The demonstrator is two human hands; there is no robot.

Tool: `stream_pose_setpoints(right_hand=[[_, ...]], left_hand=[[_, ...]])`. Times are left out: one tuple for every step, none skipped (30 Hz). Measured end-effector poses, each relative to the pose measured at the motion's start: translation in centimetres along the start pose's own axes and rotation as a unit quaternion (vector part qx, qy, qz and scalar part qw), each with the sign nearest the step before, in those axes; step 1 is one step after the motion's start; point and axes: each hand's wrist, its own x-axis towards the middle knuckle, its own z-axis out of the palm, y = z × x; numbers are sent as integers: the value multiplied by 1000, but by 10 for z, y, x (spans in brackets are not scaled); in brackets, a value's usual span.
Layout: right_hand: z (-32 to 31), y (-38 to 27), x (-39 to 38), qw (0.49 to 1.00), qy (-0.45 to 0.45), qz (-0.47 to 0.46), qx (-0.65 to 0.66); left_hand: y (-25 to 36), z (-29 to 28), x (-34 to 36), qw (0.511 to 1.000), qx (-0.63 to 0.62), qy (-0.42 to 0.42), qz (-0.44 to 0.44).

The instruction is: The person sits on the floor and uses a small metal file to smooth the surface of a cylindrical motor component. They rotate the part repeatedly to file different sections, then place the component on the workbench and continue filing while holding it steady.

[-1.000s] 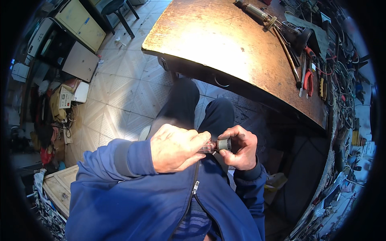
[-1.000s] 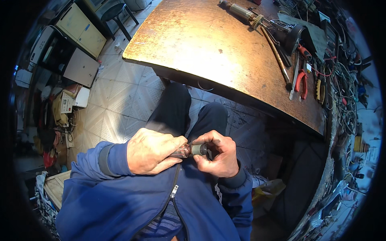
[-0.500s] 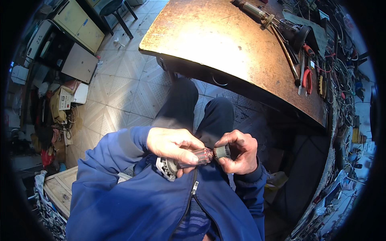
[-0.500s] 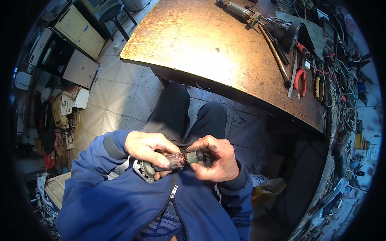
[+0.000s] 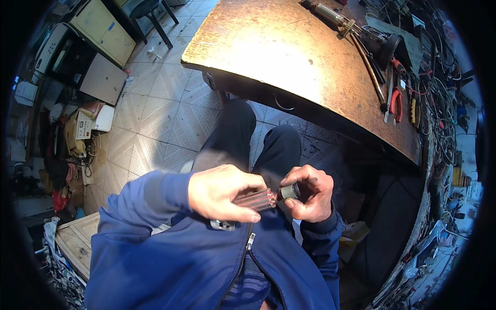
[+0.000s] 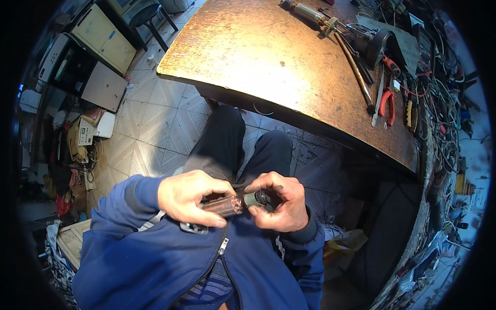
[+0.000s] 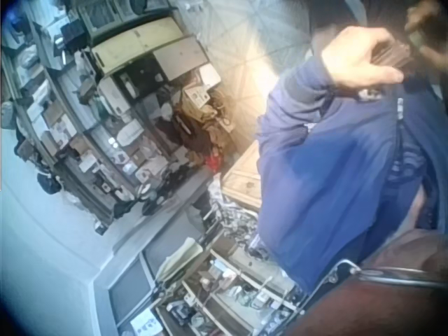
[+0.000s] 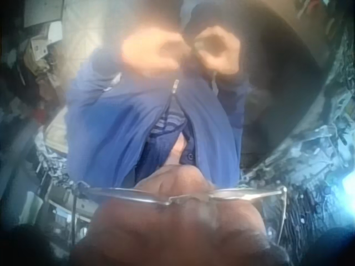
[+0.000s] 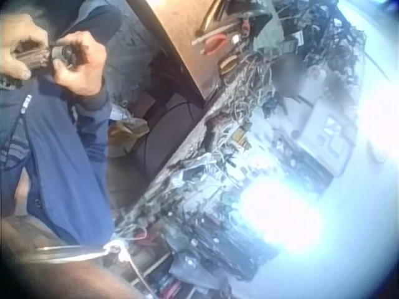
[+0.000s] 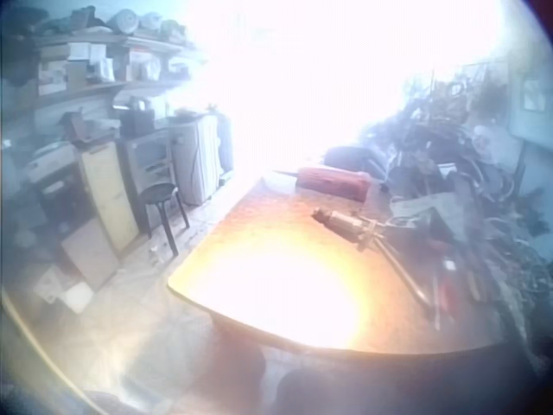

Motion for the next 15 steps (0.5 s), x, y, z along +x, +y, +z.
stream_pose_setpoints(right_hand=[[1,-1,1,1000,-8,-11,11],[2,-3,2,999,-16,-21,22],[2,-3,2,999,-18,-30,31],[3,-3,2,999,-20,-29,27],[3,-3,3,999,-23,-28,23],[3,-3,3,999,-26,-25,19],[2,-3,2,1000,-22,-21,6],[2,-4,1,1000,-15,-11,1],[3,-6,0,1000,-9,0,-3],[3,-7,-1,1000,-4,11,-7],[4,-6,-2,1000,0,14,-9],[5,-4,-3,1000,4,17,-11],[5,-2,-4,1000,8,19,-13],[5,0,-4,1000,7,20,-15],[4,1,-5,1000,7,21,-17]], left_hand=[[-19,6,3,967,-240,-69,-39],[-31,7,4,909,-388,-135,-68],[-31,2,6,880,-433,-179,-73],[-31,-3,7,847,-476,-222,-77],[-32,-1,8,843,-481,-230,-70],[-31,-2,8,864,-449,-213,-75],[-27,-3,7,884,-417,-194,-80],[-23,-5,6,903,-384,-175,-85],[-21,-5,5,935,-314,-150,-66],[-18,-6,5,961,-242,-124,-46],[-16,-7,4,980,-169,-97,-27],[-13,-8,3,993,-93,-69,-7],[-10,-7,3,999,-35,-41,5],[-6,-6,1,1000,-9,-25,8],[-2,-4,0,1000,18,-10,12]])
